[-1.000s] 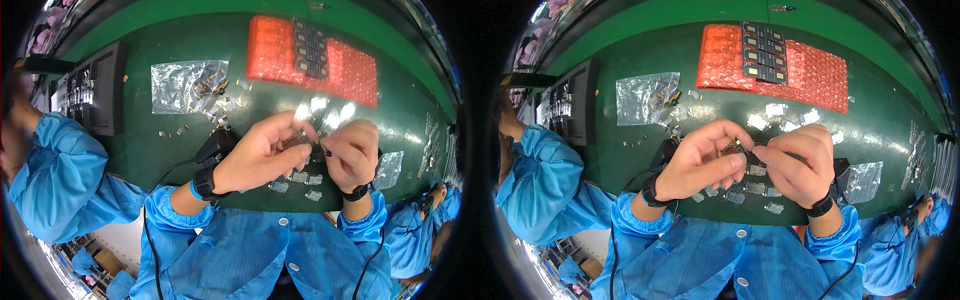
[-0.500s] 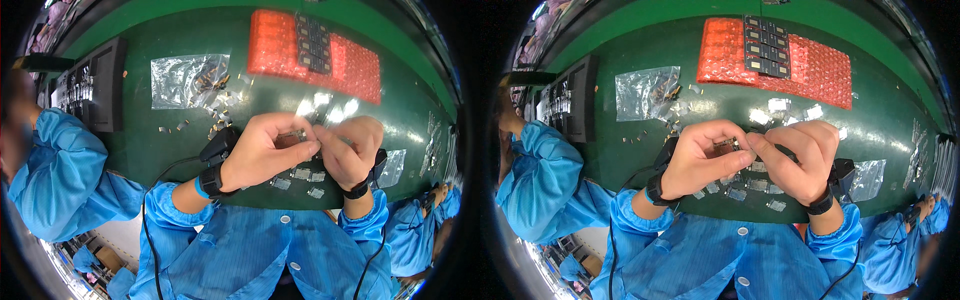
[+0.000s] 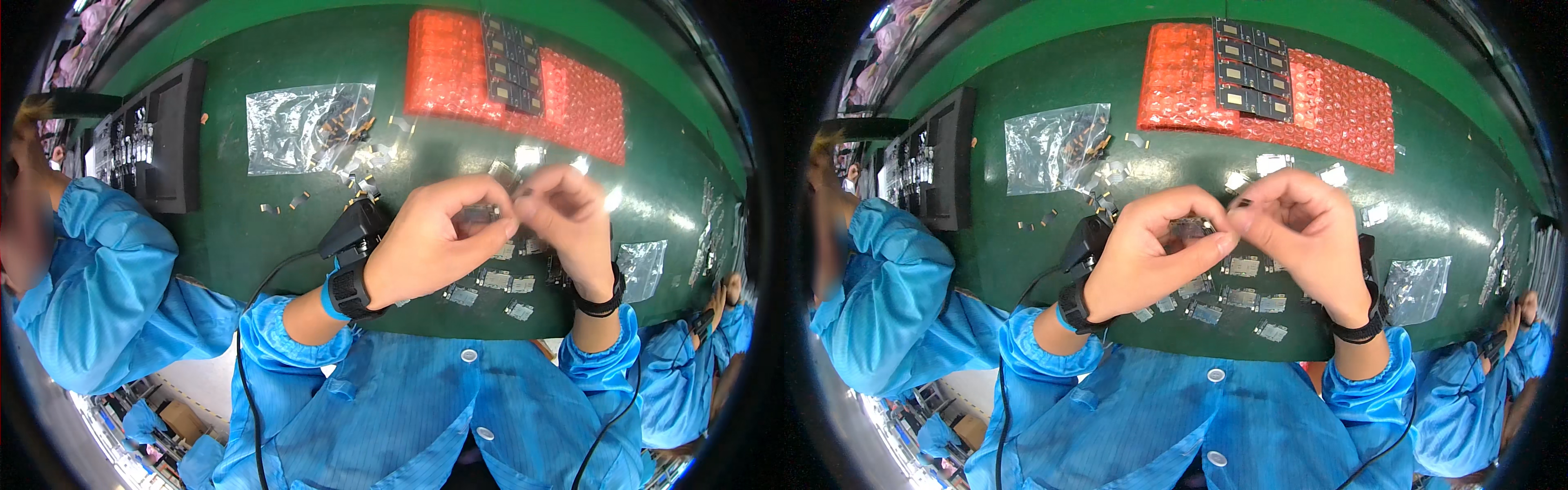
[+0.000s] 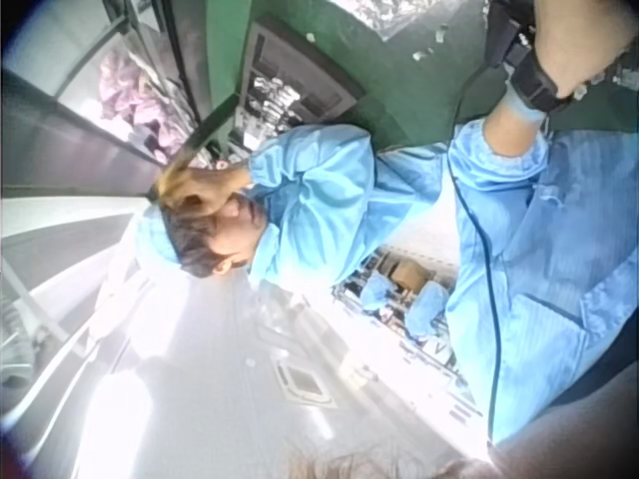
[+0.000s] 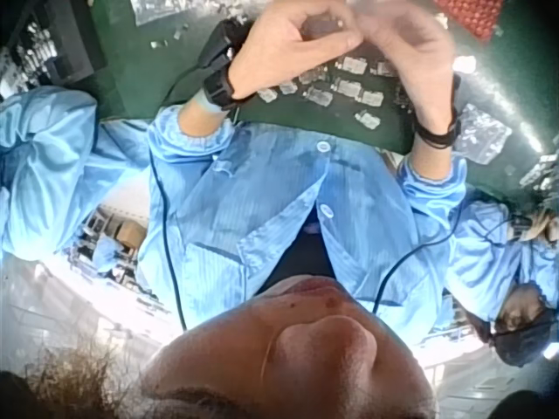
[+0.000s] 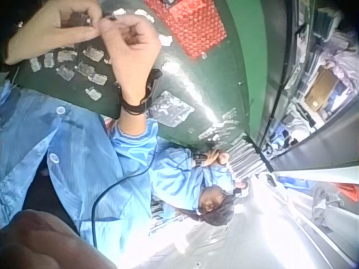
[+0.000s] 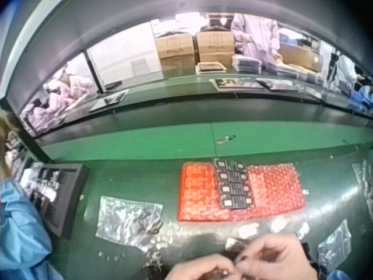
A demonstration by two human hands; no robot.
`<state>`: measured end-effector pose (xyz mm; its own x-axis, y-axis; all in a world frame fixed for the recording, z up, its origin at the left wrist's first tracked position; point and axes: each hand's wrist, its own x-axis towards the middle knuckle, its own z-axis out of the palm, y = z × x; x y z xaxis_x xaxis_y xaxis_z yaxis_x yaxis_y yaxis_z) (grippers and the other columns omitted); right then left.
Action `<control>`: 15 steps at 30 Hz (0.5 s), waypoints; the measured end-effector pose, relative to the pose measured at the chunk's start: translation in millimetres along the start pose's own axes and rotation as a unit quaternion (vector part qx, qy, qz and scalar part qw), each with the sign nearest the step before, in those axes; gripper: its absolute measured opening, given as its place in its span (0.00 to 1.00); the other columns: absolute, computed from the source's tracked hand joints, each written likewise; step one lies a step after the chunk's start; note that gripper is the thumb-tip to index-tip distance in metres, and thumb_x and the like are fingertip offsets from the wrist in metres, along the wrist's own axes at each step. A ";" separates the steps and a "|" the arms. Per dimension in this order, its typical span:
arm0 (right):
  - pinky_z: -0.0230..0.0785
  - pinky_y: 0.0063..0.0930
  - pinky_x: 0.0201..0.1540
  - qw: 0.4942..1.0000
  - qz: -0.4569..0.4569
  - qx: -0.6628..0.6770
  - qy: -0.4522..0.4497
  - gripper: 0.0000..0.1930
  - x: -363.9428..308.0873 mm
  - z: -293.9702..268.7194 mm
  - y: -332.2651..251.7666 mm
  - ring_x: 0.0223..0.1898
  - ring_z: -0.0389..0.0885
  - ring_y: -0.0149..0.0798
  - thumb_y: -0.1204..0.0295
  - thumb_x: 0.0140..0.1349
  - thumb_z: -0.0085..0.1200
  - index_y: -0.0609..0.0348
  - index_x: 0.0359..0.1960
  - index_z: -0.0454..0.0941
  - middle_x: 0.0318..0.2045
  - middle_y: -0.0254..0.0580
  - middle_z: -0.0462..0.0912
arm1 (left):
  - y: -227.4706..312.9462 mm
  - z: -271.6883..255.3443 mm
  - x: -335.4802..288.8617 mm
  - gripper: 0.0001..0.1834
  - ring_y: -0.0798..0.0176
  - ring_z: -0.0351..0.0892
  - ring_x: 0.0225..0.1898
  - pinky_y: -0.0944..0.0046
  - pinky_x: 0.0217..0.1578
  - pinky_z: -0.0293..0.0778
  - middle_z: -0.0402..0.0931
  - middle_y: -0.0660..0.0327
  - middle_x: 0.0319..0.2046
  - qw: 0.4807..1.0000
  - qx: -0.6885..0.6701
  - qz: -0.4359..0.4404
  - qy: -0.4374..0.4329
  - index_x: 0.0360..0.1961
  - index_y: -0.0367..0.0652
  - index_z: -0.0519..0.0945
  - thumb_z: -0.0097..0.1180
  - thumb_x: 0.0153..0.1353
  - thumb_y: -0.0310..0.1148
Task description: Assembling small electronic components and circuit boards on a factory assembly line.
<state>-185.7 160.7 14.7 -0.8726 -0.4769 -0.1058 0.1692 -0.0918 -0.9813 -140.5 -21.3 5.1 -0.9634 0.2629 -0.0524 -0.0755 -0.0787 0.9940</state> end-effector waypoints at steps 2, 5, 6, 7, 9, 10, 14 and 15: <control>0.68 0.15 0.30 0.997 0.075 0.021 0.012 0.05 0.7 -10.1 -4.9 0.28 0.75 0.22 0.78 0.57 0.58 0.63 0.34 0.77 0.31 0.35 0.81 | 5.5 0.3 -2.0 0.07 0.81 0.67 0.29 0.78 0.28 0.65 0.72 0.68 0.33 0.997 -0.020 -0.077 -0.003 0.40 0.38 0.74 0.54 0.60 0.23; 0.68 0.15 0.30 0.998 -0.017 0.029 0.061 0.05 1.6 -3.3 -2.3 0.29 0.76 0.22 0.78 0.58 0.58 0.63 0.35 0.78 0.31 0.36 0.81 | 5.5 0.2 -0.9 0.08 0.81 0.63 0.26 0.78 0.25 0.62 0.69 0.69 0.32 0.996 -0.036 -0.076 0.010 0.44 0.39 0.71 0.49 0.63 0.25; 0.68 0.15 0.30 0.998 -0.017 0.029 0.061 0.05 1.6 -1.1 -1.3 0.29 0.76 0.22 0.78 0.58 0.58 0.63 0.35 0.78 0.31 0.36 0.81 | 3.7 1.3 -1.1 0.08 0.81 0.63 0.26 0.78 0.25 0.62 0.69 0.69 0.32 0.996 -0.035 -0.076 0.010 0.44 0.39 0.71 0.49 0.63 0.25; 0.68 0.15 0.30 0.997 -0.033 0.022 0.066 0.05 1.8 0.7 -0.4 0.28 0.76 0.22 0.78 0.58 0.57 0.63 0.35 0.78 0.31 0.36 0.82 | 0.8 3.9 -0.5 0.08 0.80 0.63 0.25 0.78 0.24 0.62 0.69 0.68 0.32 0.997 -0.043 -0.057 0.025 0.44 0.39 0.70 0.48 0.64 0.26; 0.67 0.14 0.29 0.996 -0.048 0.016 0.071 0.05 1.0 1.8 -0.6 0.28 0.75 0.22 0.78 0.58 0.57 0.63 0.35 0.78 0.31 0.36 0.82 | -3.2 8.0 0.8 0.09 0.78 0.65 0.23 0.78 0.22 0.61 0.69 0.66 0.31 0.997 -0.058 -0.018 0.056 0.45 0.39 0.68 0.45 0.66 0.29; 0.67 0.14 0.29 0.997 -0.020 0.019 0.072 0.05 0.2 1.7 -2.6 0.28 0.75 0.22 0.78 0.58 0.57 0.64 0.36 0.78 0.30 0.36 0.82 | -2.8 8.1 0.4 0.09 0.78 0.65 0.23 0.78 0.22 0.61 0.69 0.66 0.31 0.997 -0.058 -0.019 0.056 0.45 0.39 0.68 0.45 0.66 0.29; 0.67 0.14 0.31 0.997 0.004 0.011 0.082 0.04 -1.8 -0.4 -2.3 0.28 0.75 0.22 0.79 0.58 0.57 0.64 0.35 0.77 0.29 0.35 0.81 | 2.9 6.4 -0.1 0.09 0.78 0.66 0.22 0.77 0.20 0.62 0.68 0.64 0.31 0.994 -0.071 -0.073 0.034 0.46 0.39 0.67 0.44 0.67 0.30; 0.67 0.14 0.31 0.996 0.003 0.012 0.083 0.04 -1.9 0.1 -1.3 0.28 0.75 0.22 0.79 0.58 0.57 0.64 0.35 0.77 0.29 0.35 0.81 | 3.6 5.6 0.7 0.10 0.78 0.67 0.22 0.77 0.20 0.63 0.68 0.64 0.31 0.994 -0.073 -0.085 0.017 0.46 0.38 0.67 0.44 0.67 0.30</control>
<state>-184.3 161.6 16.2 -0.9351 -0.3258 -0.1396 0.1842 -0.1103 -0.9767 -139.9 -16.1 9.2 -0.9419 0.2509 -0.2235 -0.2714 -0.1763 0.9462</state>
